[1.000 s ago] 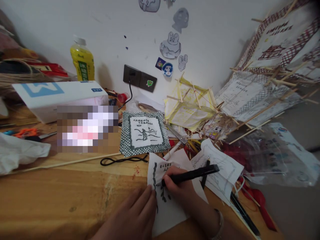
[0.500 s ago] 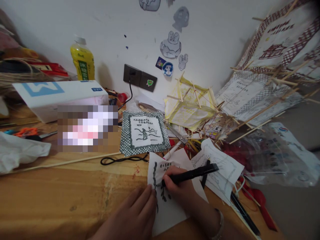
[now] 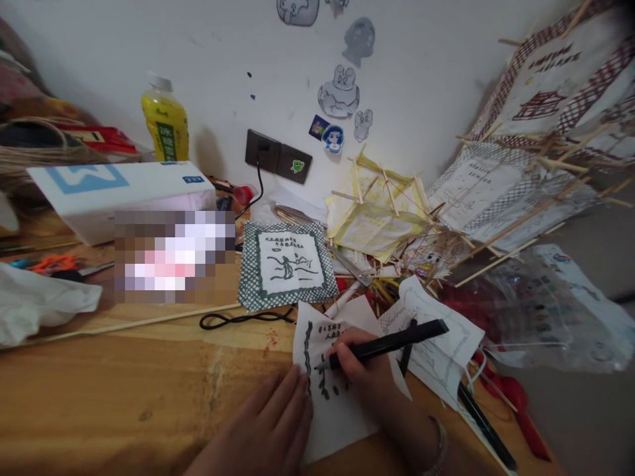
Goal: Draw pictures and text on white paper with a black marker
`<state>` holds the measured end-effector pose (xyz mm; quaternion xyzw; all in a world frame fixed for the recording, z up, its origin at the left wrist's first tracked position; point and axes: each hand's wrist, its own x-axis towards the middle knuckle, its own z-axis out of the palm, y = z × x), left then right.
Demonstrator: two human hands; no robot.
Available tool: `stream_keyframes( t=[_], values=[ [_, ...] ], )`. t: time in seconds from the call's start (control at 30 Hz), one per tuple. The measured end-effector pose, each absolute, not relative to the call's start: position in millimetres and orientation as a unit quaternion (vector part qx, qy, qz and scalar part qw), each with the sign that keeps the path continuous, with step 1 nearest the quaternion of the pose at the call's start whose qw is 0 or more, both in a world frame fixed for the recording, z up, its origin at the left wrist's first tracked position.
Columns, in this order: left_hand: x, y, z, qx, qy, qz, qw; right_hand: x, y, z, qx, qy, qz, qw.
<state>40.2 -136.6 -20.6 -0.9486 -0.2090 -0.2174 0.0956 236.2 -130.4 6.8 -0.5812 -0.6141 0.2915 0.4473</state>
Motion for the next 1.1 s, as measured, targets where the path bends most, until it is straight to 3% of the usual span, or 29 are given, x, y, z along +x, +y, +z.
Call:
stream_keyframes(
  t=[0.67,1.1],
  values=[
    [39.5,-135.3,-15.3,-0.955,-0.22,-0.189,0.071,232.6,-126.2,3.2,-0.548,-0.698,0.234,0.398],
    [38.5,-138.2,-13.7,-0.954,-0.23,-0.186,0.052,237.1,-129.0,2.8,-0.557,-0.647,0.32,0.411]
  ],
)
